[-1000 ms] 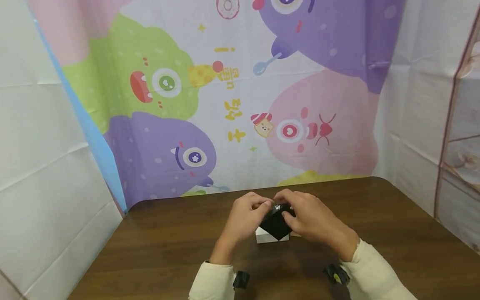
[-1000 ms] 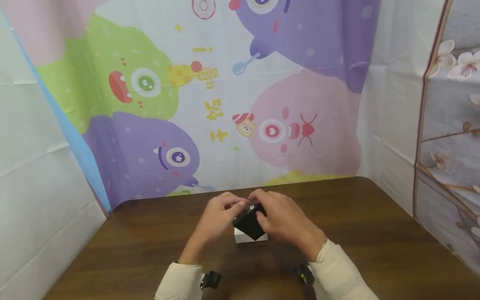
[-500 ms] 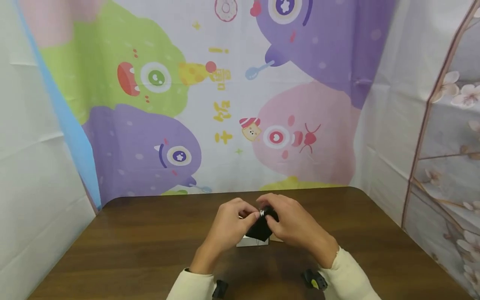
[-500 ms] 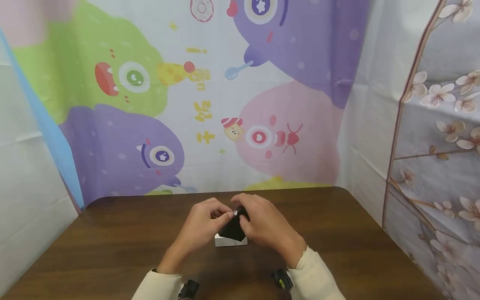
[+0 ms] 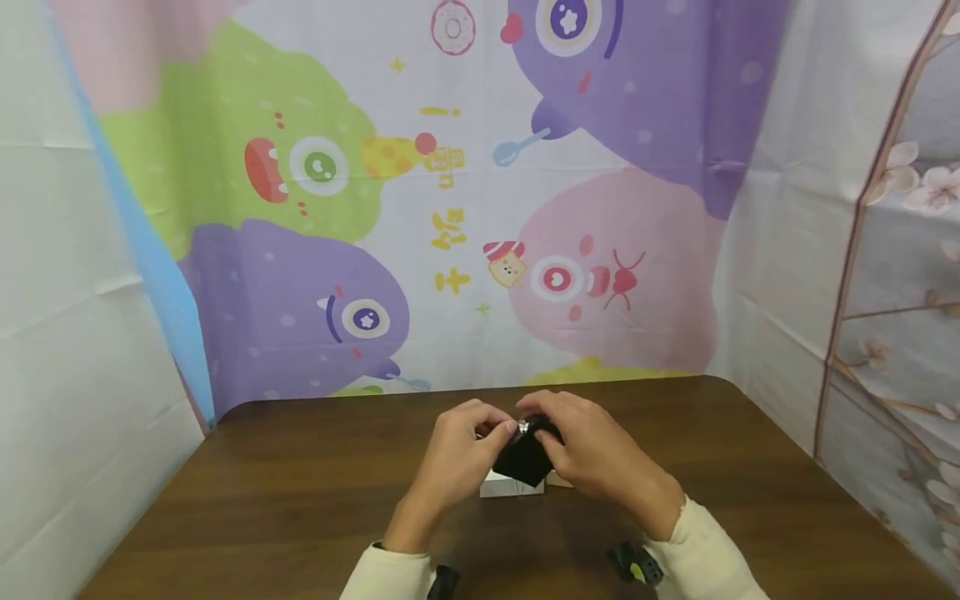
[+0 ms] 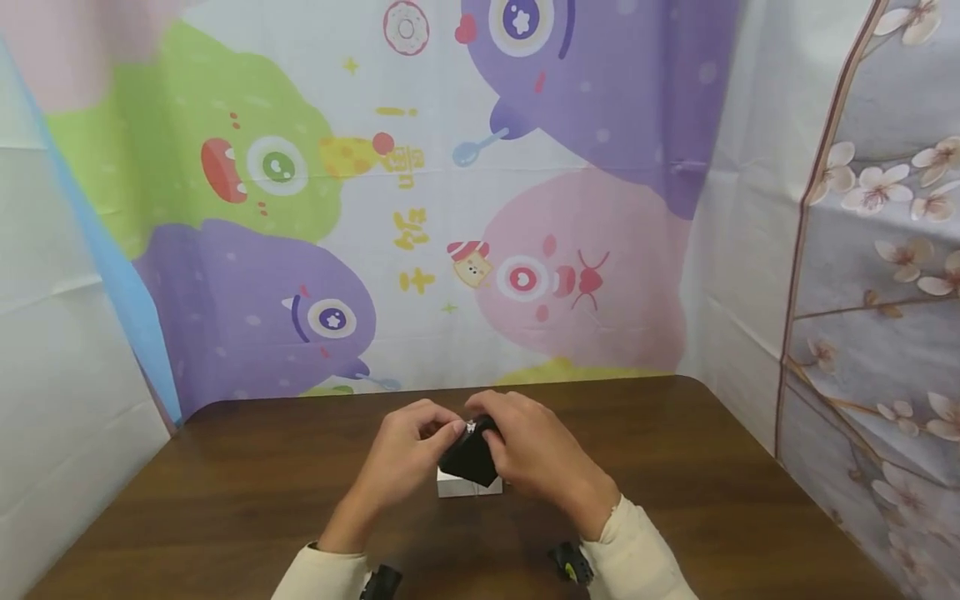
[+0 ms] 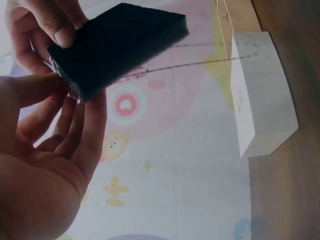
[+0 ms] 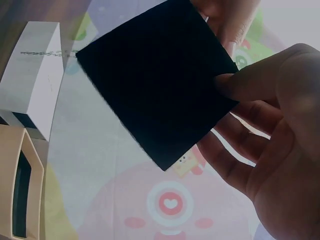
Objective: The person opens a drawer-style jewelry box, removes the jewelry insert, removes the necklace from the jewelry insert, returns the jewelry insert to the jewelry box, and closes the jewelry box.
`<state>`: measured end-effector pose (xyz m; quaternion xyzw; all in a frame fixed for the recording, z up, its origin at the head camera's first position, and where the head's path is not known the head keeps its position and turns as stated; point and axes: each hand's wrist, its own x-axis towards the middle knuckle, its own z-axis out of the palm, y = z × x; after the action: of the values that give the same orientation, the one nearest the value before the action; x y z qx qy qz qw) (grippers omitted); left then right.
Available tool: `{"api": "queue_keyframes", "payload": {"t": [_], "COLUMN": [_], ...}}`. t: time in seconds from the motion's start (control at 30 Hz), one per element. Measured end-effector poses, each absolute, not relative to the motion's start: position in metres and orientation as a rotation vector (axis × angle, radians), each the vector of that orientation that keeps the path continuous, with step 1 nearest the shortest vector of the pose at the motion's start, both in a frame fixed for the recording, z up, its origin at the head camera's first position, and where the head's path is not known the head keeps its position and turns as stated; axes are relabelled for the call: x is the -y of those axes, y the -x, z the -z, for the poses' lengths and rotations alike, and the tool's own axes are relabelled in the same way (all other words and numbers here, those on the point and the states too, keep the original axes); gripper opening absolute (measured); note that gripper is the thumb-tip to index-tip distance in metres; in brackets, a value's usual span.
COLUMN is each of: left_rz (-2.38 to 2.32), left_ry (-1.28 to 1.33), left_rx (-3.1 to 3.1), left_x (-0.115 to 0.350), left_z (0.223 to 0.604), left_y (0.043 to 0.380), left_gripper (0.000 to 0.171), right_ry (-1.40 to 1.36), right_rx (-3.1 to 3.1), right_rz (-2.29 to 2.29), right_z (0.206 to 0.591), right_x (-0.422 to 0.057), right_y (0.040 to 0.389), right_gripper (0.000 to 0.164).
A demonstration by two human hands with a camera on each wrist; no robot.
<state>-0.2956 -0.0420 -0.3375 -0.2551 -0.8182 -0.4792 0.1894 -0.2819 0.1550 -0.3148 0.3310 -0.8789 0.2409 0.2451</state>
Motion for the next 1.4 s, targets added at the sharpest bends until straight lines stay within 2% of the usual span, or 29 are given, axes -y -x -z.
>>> {"api": "queue_keyframes", "payload": {"t": [0.83,1.4], "left_rz": [1.407,1.384], "left_ry": [0.601,0.634], "left_rx": [2.073,2.091], "left_x": [0.058,0.053], "left_z": [0.337,0.337], "left_y": [0.307,0.304], "left_gripper": [0.010,0.007], "right_ry": [-0.906,-0.888], "right_rx": [2.365,2.387], "right_rz": [-0.664,-0.620], "right_z": [0.314,0.314], "right_x": [-0.156,-0.156], "right_y": [0.282,0.281], "right_gripper": [0.033,0.031]}}
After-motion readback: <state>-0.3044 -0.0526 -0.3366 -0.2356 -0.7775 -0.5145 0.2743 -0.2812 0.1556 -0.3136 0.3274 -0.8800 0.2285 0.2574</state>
